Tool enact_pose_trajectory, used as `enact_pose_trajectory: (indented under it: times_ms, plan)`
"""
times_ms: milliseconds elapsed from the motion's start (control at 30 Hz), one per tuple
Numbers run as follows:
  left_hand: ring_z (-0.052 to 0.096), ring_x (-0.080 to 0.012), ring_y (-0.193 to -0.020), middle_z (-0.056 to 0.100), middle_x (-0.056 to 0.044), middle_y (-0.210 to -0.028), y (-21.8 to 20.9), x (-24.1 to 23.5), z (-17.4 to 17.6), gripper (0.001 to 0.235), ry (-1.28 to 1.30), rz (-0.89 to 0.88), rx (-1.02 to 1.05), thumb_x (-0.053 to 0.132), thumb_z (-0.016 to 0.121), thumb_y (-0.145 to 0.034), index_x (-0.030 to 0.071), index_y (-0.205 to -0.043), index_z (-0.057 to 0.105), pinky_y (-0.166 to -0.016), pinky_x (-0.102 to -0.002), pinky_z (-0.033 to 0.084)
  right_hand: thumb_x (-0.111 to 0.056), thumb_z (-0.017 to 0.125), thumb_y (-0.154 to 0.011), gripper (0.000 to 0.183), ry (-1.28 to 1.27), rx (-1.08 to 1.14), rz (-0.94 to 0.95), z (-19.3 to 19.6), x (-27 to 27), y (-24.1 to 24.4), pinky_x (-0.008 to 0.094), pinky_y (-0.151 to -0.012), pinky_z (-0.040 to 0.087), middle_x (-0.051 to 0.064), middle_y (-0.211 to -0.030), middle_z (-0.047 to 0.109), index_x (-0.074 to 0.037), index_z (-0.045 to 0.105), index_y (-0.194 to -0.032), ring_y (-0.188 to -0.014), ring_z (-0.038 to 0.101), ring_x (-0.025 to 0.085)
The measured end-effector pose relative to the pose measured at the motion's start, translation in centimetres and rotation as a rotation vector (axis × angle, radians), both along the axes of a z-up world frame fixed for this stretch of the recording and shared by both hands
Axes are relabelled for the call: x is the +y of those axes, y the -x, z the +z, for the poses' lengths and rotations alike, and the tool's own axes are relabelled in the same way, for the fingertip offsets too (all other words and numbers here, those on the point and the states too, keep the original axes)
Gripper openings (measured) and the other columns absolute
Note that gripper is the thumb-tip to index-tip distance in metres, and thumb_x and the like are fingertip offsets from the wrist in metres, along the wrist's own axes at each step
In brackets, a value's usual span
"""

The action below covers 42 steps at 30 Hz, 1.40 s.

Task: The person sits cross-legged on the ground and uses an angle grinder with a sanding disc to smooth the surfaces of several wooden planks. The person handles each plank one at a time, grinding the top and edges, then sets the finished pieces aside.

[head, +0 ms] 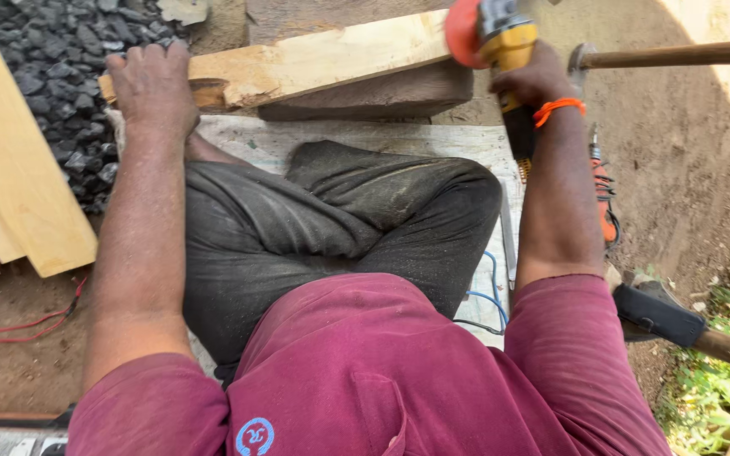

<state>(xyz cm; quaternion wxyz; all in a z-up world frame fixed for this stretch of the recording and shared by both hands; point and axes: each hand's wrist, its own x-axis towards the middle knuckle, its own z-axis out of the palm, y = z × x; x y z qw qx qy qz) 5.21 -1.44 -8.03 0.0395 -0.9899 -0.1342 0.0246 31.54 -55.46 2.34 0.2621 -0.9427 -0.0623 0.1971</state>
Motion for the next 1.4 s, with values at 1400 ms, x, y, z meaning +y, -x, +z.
enact_pose_trajectory:
  times_ms: [1400]
  plan:
    - [0.061,-0.0276,-0.111,0.068,-0.010,-0.111,0.3,0.2,0.4,0.066,0.017,-0.007,0.028,0.019,0.092,-0.065,0.016,-0.127,0.069,-0.102,-0.049,0.037,-0.027,0.091,-0.062,0.082,0.144,0.049,0.185,3.8,10.3,7.8,0.037,-0.094,0.057,0.014,-0.118,0.072,-0.007,0.056,-0.134,-0.105,0.072,0.028]
